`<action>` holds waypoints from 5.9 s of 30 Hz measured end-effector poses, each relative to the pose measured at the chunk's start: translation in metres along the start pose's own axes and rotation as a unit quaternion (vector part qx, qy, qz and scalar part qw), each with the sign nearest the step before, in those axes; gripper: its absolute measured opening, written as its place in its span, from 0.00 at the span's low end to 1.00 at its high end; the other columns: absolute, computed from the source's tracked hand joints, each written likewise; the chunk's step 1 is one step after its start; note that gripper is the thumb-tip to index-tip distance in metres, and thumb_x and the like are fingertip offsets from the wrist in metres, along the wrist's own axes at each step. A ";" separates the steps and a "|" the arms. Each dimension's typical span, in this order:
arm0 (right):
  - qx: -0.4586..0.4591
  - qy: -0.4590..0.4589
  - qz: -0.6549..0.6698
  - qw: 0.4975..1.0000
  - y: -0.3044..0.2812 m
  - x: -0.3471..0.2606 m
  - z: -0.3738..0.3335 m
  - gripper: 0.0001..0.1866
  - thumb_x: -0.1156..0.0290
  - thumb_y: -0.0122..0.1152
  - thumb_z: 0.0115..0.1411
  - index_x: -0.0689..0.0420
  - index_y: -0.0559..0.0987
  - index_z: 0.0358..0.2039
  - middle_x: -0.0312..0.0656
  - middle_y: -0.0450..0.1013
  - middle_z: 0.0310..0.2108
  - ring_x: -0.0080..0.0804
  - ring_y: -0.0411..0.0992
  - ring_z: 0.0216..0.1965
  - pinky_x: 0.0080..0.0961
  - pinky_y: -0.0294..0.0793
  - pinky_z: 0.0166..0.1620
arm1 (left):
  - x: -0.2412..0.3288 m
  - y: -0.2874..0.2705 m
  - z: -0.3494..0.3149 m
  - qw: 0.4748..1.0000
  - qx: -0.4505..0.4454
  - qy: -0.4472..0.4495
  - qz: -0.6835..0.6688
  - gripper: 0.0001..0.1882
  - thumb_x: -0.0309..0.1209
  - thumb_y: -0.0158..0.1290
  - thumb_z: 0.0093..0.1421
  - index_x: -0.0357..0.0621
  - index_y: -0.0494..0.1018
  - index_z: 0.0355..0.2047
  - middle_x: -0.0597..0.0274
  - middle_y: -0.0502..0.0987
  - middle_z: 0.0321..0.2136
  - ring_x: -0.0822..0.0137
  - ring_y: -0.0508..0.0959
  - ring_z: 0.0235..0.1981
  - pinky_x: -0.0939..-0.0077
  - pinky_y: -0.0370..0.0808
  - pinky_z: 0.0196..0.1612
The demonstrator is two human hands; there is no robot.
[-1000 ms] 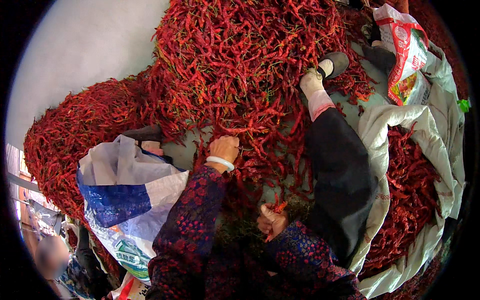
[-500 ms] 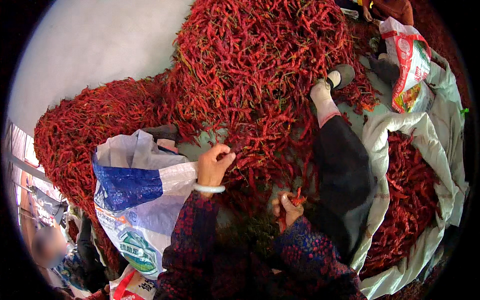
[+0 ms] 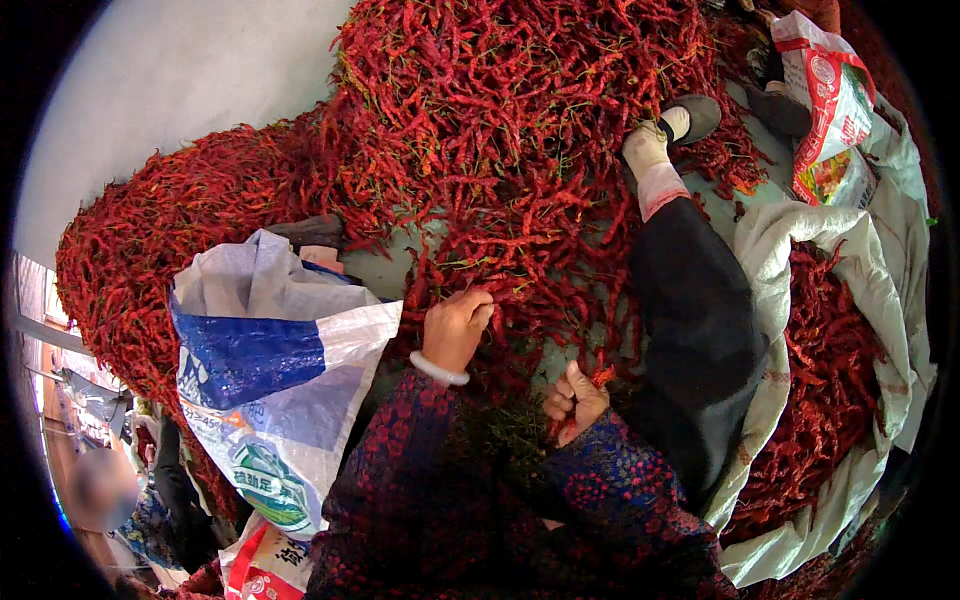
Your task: The person sits on the floor surrounded by large piles of dried red chilies and repeatedly removes stems from the chilies by hand. The de-stemmed chilies are placed into a white sack beside them.
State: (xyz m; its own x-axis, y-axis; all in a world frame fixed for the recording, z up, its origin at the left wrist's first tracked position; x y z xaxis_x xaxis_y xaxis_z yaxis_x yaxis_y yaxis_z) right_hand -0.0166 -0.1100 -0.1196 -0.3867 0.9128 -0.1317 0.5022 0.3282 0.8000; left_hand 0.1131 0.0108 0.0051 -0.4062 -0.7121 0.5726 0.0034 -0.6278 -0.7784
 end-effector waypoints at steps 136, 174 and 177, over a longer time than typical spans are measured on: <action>-0.008 -0.230 -0.370 0.900 0.040 -0.025 -0.028 0.13 0.76 0.66 0.42 0.62 0.74 0.30 0.38 0.72 0.31 0.26 0.70 0.32 0.23 0.70 0.35 | 0.056 0.011 -0.091 0.992 -0.103 -0.072 -0.026 0.19 0.24 0.50 0.49 0.43 0.61 0.43 0.49 0.72 0.26 0.49 0.73 0.26 0.63 0.70 0.24; 0.034 -0.445 -0.543 0.711 0.058 -0.033 -0.048 0.10 0.77 0.61 0.45 0.60 0.68 0.27 0.38 0.69 0.22 0.22 0.67 0.24 0.21 0.68 0.29 | 0.060 0.033 -0.096 0.995 -0.005 -0.069 -0.078 0.21 0.26 0.48 0.48 0.47 0.58 0.44 0.54 0.68 0.11 0.52 0.70 0.13 0.64 0.65 0.16; 0.039 -0.368 -0.595 0.713 0.062 -0.034 -0.039 0.11 0.78 0.60 0.45 0.59 0.67 0.27 0.36 0.68 0.21 0.21 0.66 0.22 0.21 0.67 0.28 | 0.040 0.033 -0.098 0.992 -0.003 -0.124 -0.003 0.19 0.25 0.48 0.47 0.48 0.59 0.42 0.53 0.68 0.12 0.51 0.71 0.14 0.61 0.66 0.17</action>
State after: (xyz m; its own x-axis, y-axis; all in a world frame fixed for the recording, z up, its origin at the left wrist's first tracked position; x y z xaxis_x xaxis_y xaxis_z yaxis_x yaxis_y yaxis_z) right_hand -0.0031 -0.1302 -0.0428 -0.0794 -0.1534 -0.9850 0.2094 0.9635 -0.1669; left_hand 0.0072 -0.0074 -0.0234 -0.1692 -0.7649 0.6216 -0.0042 -0.6301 -0.7765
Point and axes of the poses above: each hand's wrist, its own z-axis towards the middle knuckle, its own y-axis out of the palm, x = y × z, the point moved 8 cm from there along z, towards the middle knuckle
